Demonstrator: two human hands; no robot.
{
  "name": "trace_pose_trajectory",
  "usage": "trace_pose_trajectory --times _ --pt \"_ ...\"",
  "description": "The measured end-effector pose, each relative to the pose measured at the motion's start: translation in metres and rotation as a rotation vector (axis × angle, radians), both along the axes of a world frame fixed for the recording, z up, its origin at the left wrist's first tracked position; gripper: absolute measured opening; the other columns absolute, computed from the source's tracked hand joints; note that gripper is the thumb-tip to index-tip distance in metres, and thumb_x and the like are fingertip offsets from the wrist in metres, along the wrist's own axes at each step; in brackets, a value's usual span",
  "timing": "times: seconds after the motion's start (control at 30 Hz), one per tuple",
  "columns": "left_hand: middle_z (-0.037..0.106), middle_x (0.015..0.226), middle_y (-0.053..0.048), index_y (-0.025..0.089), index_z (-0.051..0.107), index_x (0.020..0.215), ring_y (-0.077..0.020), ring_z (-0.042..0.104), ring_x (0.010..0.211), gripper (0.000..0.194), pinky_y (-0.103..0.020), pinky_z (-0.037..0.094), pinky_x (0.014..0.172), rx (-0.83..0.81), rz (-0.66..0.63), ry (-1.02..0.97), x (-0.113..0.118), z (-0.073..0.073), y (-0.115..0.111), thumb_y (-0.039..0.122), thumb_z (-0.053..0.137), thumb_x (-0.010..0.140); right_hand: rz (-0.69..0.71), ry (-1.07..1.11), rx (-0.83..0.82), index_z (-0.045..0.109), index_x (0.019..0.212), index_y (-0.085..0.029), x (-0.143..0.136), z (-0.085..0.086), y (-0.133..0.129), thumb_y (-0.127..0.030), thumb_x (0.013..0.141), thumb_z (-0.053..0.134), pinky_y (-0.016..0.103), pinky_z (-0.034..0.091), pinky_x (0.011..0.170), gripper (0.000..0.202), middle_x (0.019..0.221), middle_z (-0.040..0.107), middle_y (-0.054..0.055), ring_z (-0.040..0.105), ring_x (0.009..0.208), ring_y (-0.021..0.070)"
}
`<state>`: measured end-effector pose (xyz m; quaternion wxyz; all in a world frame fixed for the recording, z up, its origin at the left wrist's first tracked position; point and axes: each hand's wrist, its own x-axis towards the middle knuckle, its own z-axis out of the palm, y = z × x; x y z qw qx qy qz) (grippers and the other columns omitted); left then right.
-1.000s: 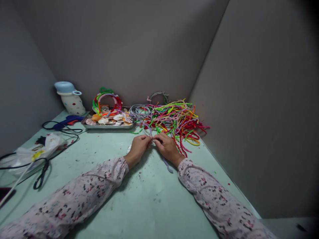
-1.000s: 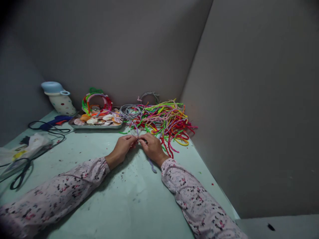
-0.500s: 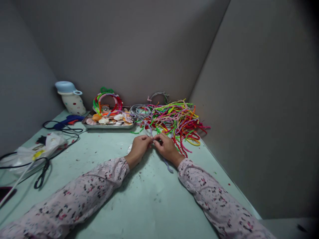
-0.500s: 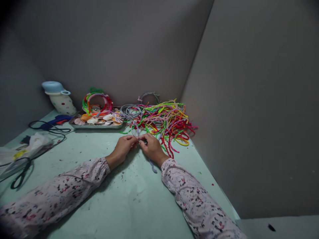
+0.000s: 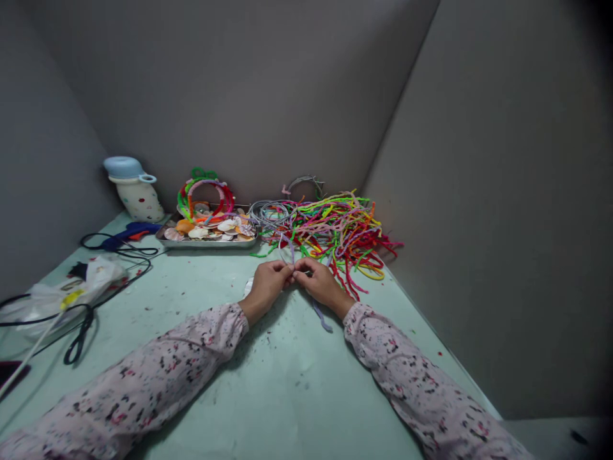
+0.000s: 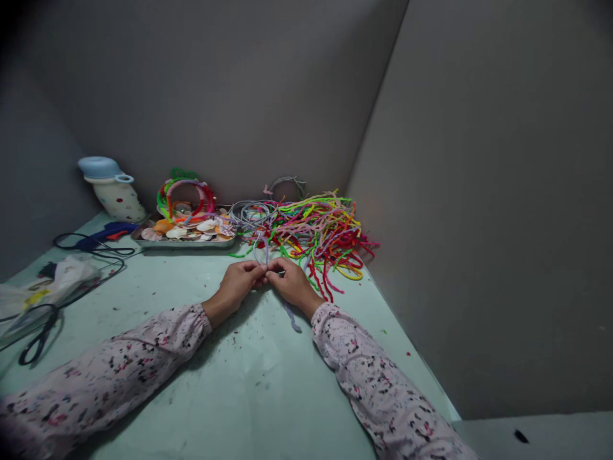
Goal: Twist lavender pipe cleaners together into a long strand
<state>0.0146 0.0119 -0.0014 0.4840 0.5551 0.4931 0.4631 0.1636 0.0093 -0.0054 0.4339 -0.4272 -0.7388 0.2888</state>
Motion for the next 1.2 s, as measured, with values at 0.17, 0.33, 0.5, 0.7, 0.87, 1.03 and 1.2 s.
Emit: trace_pose_trajectory --times 0.17,0.33,0.5,0.7,0.87,1.03,1.2 --pt "0.06 0.057 -0.001 0.014 0.062 0.061 -0.0103 0.05 0.052 0.028 -0.022 0.036 0.051 0.048 0.009 0.054 -0.001 -0.002 0.0 0.04 0.06 0.071 0.007 0.029 -0.037 0.06 0.08 -0.019 -0.001 -0.002 0.001 -0.021 0.081 0.052 0.026 0.044 0.069 0.009 0.076 0.061 -0.001 0.055 0.072 0.0135" --pt "0.06 0.056 -0.002 0.014 0.062 0.06 -0.0102 0.049 0.051 0.027 -0.022 0.035 0.05 0.056 0.013 0.057 0.0 -0.001 0.0 0.039 0.061 0.071 0.003 0.03 -0.056 0.06 0.079 -0.019 0.0 -0.001 0.001 -0.02 0.079 0.052 0.025 0.043 0.067 0.008 0.074 0.061 -0.002 0.054 0.07 0.0135" --pt "0.06 0.057 -0.002 0.013 0.063 0.061 -0.0099 0.049 0.051 0.027 -0.022 0.036 0.05 0.054 -0.001 0.063 0.0 0.0 -0.001 0.038 0.061 0.072 0.008 0.012 -0.035 0.06 0.08 -0.019 0.0 -0.002 0.001 -0.021 0.081 0.052 0.026 0.044 0.069 0.009 0.076 0.062 -0.001 0.056 0.073 0.0139" --pt "0.061 0.059 -0.002 0.013 0.063 0.065 -0.0105 0.052 0.053 0.031 -0.022 0.039 0.051 0.013 0.012 -0.025 -0.001 0.001 0.001 0.043 0.062 0.071 -0.06 0.022 0.046 0.061 0.09 -0.019 -0.003 -0.005 0.001 -0.023 0.083 0.052 0.029 0.046 0.076 0.012 0.087 0.065 0.001 0.057 0.082 0.0158" --pt "0.059 0.058 -0.001 0.013 0.061 0.067 -0.0098 0.051 0.051 0.029 -0.022 0.038 0.049 -0.031 0.023 -0.072 0.0 0.002 0.0 0.042 0.065 0.07 -0.086 -0.014 0.115 0.06 0.088 -0.02 -0.002 -0.005 0.0 -0.021 0.084 0.051 0.029 0.045 0.076 0.011 0.086 0.064 0.002 0.058 0.083 0.0165" --pt "0.056 0.055 0.0 0.014 0.057 0.062 -0.0094 0.05 0.048 0.029 -0.021 0.037 0.046 -0.066 0.017 -0.095 0.001 0.005 -0.001 0.041 0.065 0.069 -0.117 -0.053 0.187 0.06 0.089 -0.019 -0.001 -0.006 0.001 -0.021 0.085 0.051 0.029 0.045 0.076 0.01 0.086 0.064 0.003 0.058 0.083 0.0171" --pt "0.056 0.055 0.0 0.012 0.057 0.06 -0.0088 0.05 0.048 0.028 -0.021 0.035 0.046 -0.098 -0.001 -0.112 0.002 0.01 -0.002 0.038 0.065 0.068 -0.112 -0.064 0.203 0.06 0.09 -0.02 0.0 -0.008 0.001 -0.02 0.085 0.051 0.029 0.045 0.077 0.011 0.088 0.064 0.003 0.058 0.084 0.0176"
